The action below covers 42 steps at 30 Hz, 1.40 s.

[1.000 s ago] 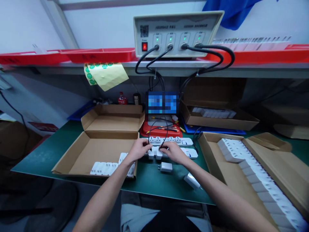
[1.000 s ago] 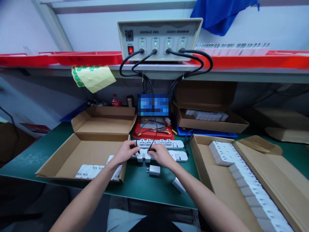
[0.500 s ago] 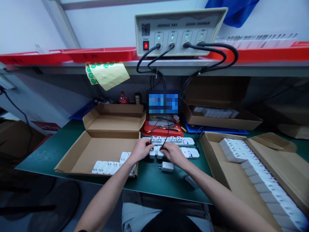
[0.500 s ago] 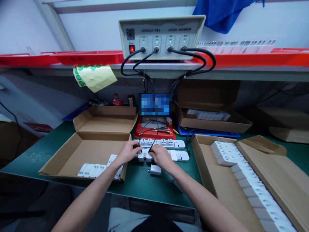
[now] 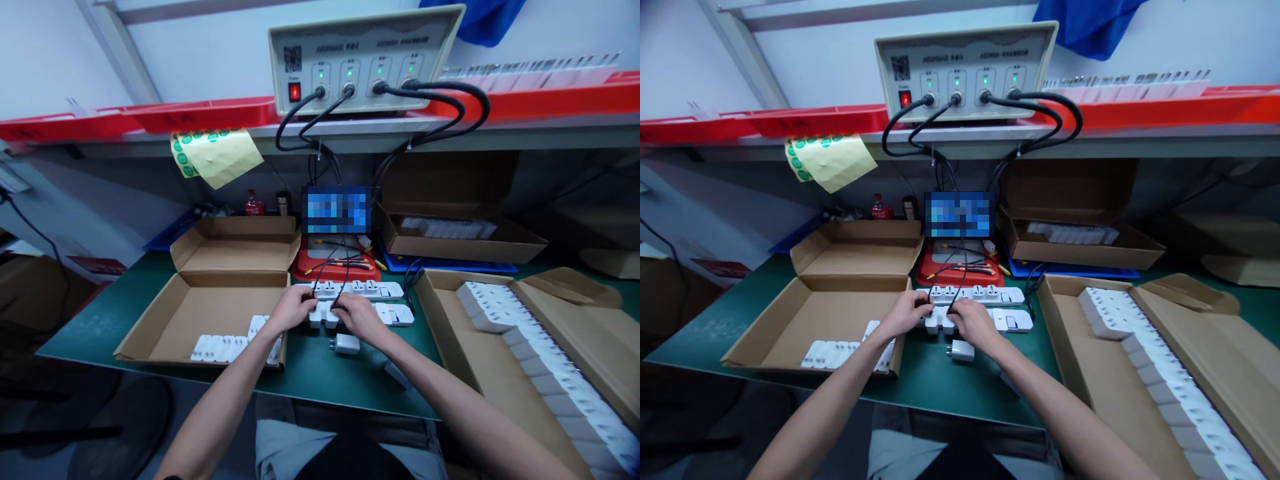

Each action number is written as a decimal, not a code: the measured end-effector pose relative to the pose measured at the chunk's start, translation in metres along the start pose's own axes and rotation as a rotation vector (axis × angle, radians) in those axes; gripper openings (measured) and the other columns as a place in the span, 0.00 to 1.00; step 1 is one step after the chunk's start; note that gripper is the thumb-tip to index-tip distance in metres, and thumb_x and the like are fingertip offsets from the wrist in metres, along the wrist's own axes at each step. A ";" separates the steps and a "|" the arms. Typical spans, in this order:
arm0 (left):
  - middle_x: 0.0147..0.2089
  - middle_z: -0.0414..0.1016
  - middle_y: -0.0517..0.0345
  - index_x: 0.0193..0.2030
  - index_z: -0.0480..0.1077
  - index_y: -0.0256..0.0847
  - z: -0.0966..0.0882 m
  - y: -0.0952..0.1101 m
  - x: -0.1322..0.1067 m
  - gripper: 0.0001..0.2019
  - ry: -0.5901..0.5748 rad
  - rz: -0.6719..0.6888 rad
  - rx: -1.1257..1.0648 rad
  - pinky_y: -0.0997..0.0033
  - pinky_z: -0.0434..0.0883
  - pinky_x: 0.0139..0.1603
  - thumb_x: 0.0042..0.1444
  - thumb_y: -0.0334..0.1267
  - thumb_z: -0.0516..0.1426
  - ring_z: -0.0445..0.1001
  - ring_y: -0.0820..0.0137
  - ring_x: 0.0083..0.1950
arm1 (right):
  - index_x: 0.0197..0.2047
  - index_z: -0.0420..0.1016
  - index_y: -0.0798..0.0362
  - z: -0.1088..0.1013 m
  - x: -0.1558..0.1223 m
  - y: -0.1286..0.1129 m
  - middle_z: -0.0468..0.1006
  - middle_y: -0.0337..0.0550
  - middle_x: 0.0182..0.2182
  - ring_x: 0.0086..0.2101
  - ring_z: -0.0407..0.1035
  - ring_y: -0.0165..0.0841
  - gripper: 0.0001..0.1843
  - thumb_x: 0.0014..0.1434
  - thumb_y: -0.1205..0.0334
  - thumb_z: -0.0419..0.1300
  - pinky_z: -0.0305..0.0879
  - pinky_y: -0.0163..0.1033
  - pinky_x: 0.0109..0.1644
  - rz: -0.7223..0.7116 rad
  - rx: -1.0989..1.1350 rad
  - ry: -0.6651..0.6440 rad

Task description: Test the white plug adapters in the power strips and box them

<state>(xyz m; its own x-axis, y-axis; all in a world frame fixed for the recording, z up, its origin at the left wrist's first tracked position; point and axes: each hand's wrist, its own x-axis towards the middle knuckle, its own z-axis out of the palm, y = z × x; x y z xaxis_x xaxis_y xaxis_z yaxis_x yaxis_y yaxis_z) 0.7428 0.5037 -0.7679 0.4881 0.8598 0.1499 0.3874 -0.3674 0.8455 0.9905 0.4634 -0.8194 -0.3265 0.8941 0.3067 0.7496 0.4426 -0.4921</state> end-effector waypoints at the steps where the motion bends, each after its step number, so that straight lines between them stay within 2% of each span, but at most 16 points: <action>1: 0.28 0.80 0.59 0.31 0.79 0.40 0.000 0.000 0.000 0.10 0.006 0.000 0.010 0.67 0.69 0.41 0.62 0.39 0.62 0.75 0.65 0.35 | 0.40 0.82 0.50 0.000 0.000 0.000 0.86 0.47 0.42 0.42 0.78 0.40 0.04 0.70 0.64 0.69 0.71 0.43 0.48 0.001 0.000 -0.001; 6: 0.26 0.77 0.60 0.27 0.75 0.43 0.002 0.002 -0.001 0.14 0.066 -0.006 0.105 0.67 0.66 0.40 0.63 0.42 0.64 0.73 0.65 0.35 | 0.40 0.82 0.49 -0.002 0.001 -0.001 0.86 0.47 0.42 0.42 0.78 0.40 0.05 0.71 0.64 0.67 0.71 0.42 0.47 0.017 0.001 -0.013; 15: 0.26 0.73 0.61 0.26 0.68 0.45 0.011 0.007 -0.006 0.16 0.133 -0.022 0.191 0.66 0.62 0.41 0.66 0.40 0.64 0.70 0.66 0.33 | 0.41 0.81 0.49 -0.003 0.000 -0.003 0.86 0.48 0.42 0.43 0.78 0.42 0.05 0.71 0.63 0.65 0.71 0.44 0.48 0.004 0.017 -0.010; 27: 0.31 0.73 0.60 0.30 0.63 0.45 0.019 0.007 -0.020 0.16 0.095 0.030 0.335 0.65 0.63 0.42 0.69 0.31 0.61 0.70 0.65 0.35 | 0.41 0.82 0.50 -0.001 0.002 -0.005 0.86 0.48 0.43 0.43 0.79 0.40 0.05 0.72 0.63 0.66 0.71 0.42 0.49 0.005 -0.045 -0.033; 31: 0.31 0.74 0.61 0.30 0.63 0.45 0.015 0.009 -0.019 0.15 0.085 0.026 0.345 0.66 0.64 0.41 0.68 0.31 0.62 0.71 0.65 0.35 | 0.49 0.85 0.49 -0.027 -0.002 -0.002 0.87 0.50 0.46 0.48 0.80 0.44 0.07 0.72 0.58 0.67 0.74 0.45 0.53 0.015 -0.137 -0.074; 34: 0.34 0.76 0.61 0.33 0.66 0.46 0.009 0.009 -0.022 0.13 0.074 0.053 0.344 0.66 0.66 0.42 0.67 0.34 0.64 0.74 0.64 0.37 | 0.61 0.84 0.47 -0.057 -0.015 0.009 0.86 0.54 0.57 0.57 0.79 0.50 0.19 0.69 0.55 0.70 0.74 0.50 0.61 0.047 -0.239 -0.149; 37: 0.39 0.79 0.59 0.41 0.71 0.46 0.007 0.010 -0.030 0.07 0.184 0.107 0.344 0.64 0.72 0.46 0.69 0.40 0.65 0.79 0.61 0.42 | 0.69 0.80 0.44 -0.075 -0.031 0.020 0.81 0.57 0.65 0.62 0.76 0.55 0.33 0.62 0.59 0.75 0.73 0.53 0.65 0.096 -0.355 -0.286; 38: 0.41 0.80 0.58 0.45 0.72 0.46 0.009 0.012 -0.033 0.07 0.248 0.131 0.343 0.63 0.74 0.47 0.71 0.43 0.64 0.80 0.60 0.43 | 0.69 0.80 0.45 -0.078 -0.035 0.023 0.81 0.57 0.66 0.62 0.77 0.55 0.33 0.60 0.60 0.75 0.74 0.53 0.65 0.106 -0.373 -0.330; 40: 0.45 0.81 0.54 0.51 0.73 0.45 0.016 0.017 -0.042 0.08 0.351 0.205 0.343 0.60 0.77 0.49 0.75 0.46 0.61 0.82 0.59 0.46 | 0.64 0.83 0.46 -0.080 -0.040 0.026 0.82 0.56 0.64 0.60 0.78 0.54 0.27 0.62 0.62 0.73 0.74 0.52 0.64 0.109 -0.366 -0.381; 42: 0.48 0.83 0.51 0.55 0.73 0.44 0.027 0.024 -0.051 0.10 0.374 0.313 0.359 0.58 0.80 0.51 0.78 0.47 0.58 0.83 0.57 0.49 | 0.57 0.86 0.48 -0.084 -0.042 0.026 0.83 0.56 0.62 0.59 0.79 0.52 0.18 0.65 0.61 0.70 0.75 0.50 0.63 0.113 -0.328 -0.360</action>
<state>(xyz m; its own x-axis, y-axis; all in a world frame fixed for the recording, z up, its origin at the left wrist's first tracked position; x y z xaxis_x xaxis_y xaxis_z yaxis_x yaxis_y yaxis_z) 0.7486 0.4416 -0.7696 0.3389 0.7340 0.5885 0.5412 -0.6638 0.5162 1.0719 0.4317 -0.7764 -0.3676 0.9278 -0.0632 0.9145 0.3483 -0.2057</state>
